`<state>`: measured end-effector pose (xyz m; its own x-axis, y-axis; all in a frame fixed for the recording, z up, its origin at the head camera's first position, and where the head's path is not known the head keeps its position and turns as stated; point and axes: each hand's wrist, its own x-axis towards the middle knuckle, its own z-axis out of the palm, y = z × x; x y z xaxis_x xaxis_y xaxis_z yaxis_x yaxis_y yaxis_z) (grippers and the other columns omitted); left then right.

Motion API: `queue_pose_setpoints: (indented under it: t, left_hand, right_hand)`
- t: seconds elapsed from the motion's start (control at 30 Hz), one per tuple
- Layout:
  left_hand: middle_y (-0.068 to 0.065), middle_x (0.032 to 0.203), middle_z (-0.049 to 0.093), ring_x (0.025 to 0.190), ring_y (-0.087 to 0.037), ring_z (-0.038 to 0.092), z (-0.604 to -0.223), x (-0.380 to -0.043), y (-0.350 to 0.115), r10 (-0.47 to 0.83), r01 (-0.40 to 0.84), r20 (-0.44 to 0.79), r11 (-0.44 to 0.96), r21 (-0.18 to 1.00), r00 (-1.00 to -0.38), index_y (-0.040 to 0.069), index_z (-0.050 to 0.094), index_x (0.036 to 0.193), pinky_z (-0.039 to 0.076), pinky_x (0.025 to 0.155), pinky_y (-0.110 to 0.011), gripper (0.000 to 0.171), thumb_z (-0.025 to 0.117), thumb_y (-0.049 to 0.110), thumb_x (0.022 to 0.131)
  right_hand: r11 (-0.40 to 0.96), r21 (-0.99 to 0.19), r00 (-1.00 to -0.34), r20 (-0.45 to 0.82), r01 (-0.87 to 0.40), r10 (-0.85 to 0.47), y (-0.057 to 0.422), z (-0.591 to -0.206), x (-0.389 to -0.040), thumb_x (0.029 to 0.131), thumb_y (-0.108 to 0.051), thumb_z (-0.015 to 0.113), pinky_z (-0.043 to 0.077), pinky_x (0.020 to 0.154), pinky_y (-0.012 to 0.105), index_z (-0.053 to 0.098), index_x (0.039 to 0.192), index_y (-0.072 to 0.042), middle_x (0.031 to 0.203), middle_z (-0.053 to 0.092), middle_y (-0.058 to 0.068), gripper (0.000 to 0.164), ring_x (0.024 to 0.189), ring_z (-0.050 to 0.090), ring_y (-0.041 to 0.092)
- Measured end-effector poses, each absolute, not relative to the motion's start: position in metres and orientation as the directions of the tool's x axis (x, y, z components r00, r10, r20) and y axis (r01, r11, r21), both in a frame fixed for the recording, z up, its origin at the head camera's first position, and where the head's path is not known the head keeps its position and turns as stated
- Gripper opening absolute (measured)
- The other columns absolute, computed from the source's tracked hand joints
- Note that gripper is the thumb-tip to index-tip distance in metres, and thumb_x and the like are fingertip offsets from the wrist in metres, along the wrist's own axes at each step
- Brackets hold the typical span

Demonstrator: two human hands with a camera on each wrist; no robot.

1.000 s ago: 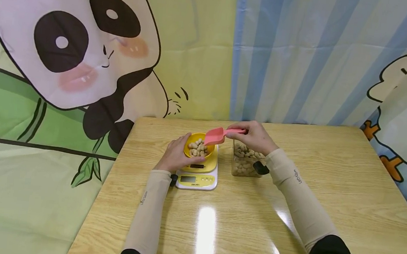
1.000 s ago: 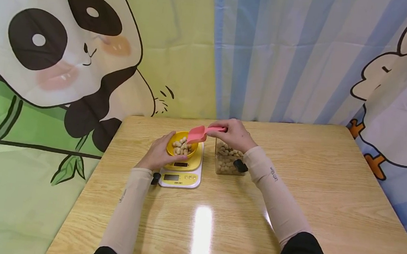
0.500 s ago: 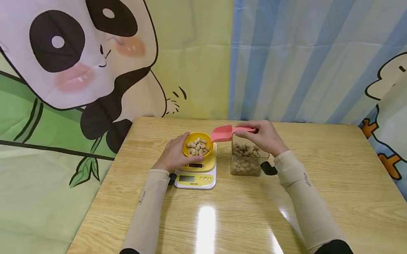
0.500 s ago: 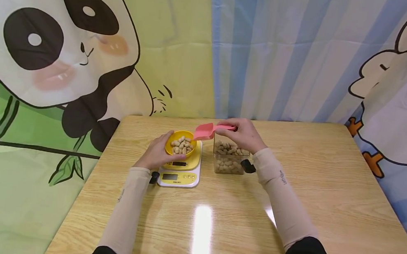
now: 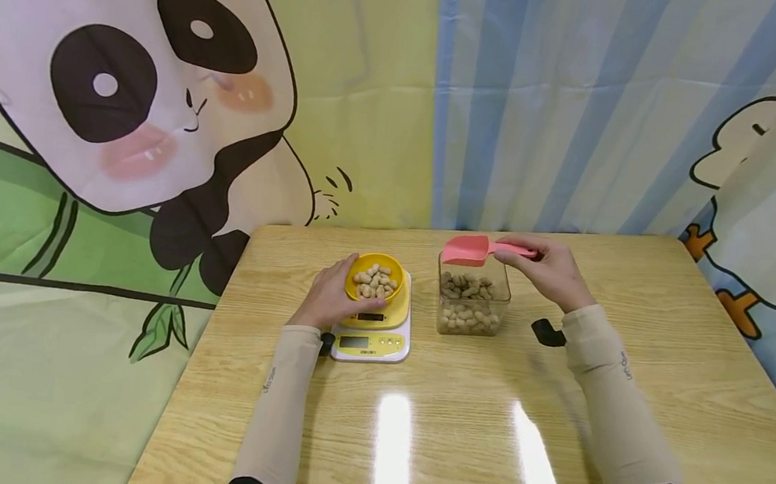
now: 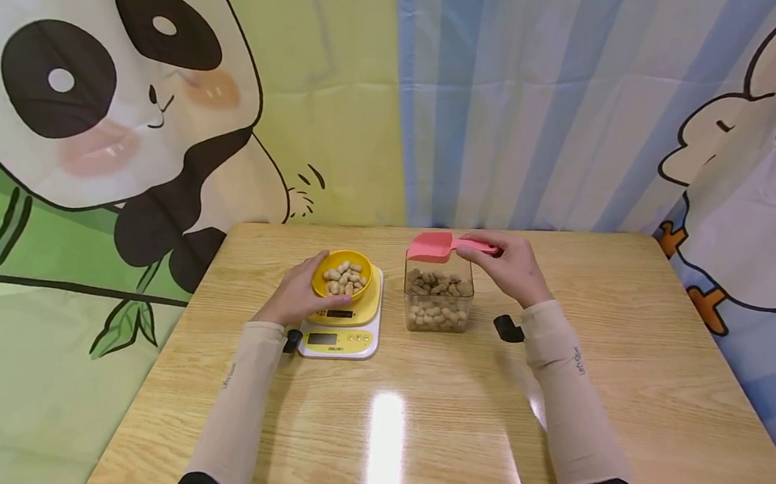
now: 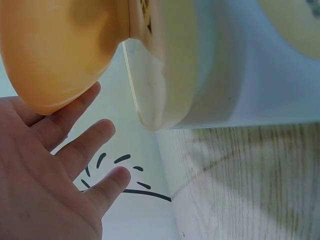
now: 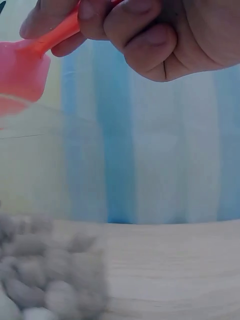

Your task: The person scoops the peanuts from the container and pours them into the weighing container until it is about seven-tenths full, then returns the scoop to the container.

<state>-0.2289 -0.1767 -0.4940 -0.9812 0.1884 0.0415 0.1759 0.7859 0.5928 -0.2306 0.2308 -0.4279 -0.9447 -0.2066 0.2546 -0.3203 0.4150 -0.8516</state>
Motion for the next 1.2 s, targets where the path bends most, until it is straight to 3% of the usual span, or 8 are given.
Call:
queue_pose_setpoints:
  t: [0.17,0.4,0.77,1.0,1.2]
  left_hand:
    - [-0.004,0.162,0.034,0.147,-0.033,0.031,-0.497,-0.229,-0.178,0.185,0.177,0.047,0.787,0.591,-0.982,0.023,0.021,0.163,0.023,0.119,-0.058,0.123,0.076,0.078,0.068]
    - [-0.004,0.162,0.034,0.147,-0.032,0.031,-0.494,-0.228,-0.177,0.178,0.171,0.048,0.784,0.597,-0.983,0.024,0.021,0.163,0.021,0.120,-0.056,0.122,0.077,0.076,0.069]
    - [-0.003,0.162,0.034,0.147,-0.033,0.031,-0.495,-0.229,-0.174,0.178,0.169,0.044,0.786,0.594,-0.983,0.024,0.020,0.164,0.022,0.119,-0.057,0.123,0.076,0.078,0.068]
    - [-0.004,0.162,0.034,0.146,-0.032,0.031,-0.494,-0.229,-0.174,0.185,0.179,0.052,0.778,0.602,-0.981,0.022,0.022,0.163,0.022,0.119,-0.057,0.122,0.077,0.076,0.069]
    - [-0.004,0.162,0.034,0.147,-0.033,0.031,-0.494,-0.229,-0.176,0.184,0.174,0.045,0.783,0.597,-0.982,0.023,0.020,0.163,0.021,0.120,-0.057,0.123,0.077,0.077,0.069]
  right_hand:
    - [0.421,-0.851,-0.949,0.259,-0.312,-0.181,0.245,-0.425,-0.216,0.094,-0.031,0.075,0.051,0.066,0.026,0.076,0.122,-0.016,0.115,0.072,0.005,0.031,0.079,0.059,0.018]
    - [0.495,-0.797,-0.937,0.274,-0.346,-0.215,0.252,-0.438,-0.221,0.091,-0.036,0.077,0.048,0.057,0.027,0.077,0.117,-0.021,0.103,0.073,0.003,0.031,0.068,0.055,0.020]
    - [0.582,-0.705,-0.907,0.234,-0.406,-0.349,0.233,-0.441,-0.226,0.091,-0.038,0.077,0.053,0.066,0.031,0.078,0.115,-0.019,0.100,0.073,-0.001,0.031,0.077,0.062,0.017]
    - [0.572,-0.702,-0.896,0.234,-0.425,-0.378,0.229,-0.447,-0.225,0.093,-0.038,0.075,0.057,0.068,0.033,0.076,0.119,-0.018,0.105,0.075,0.000,0.033,0.080,0.069,0.024]
    - [0.603,-0.683,-0.902,0.211,-0.412,-0.376,0.229,-0.451,-0.224,0.092,-0.043,0.075,0.053,0.061,0.033,0.076,0.120,-0.024,0.094,0.073,-0.007,0.033,0.066,0.062,0.017]
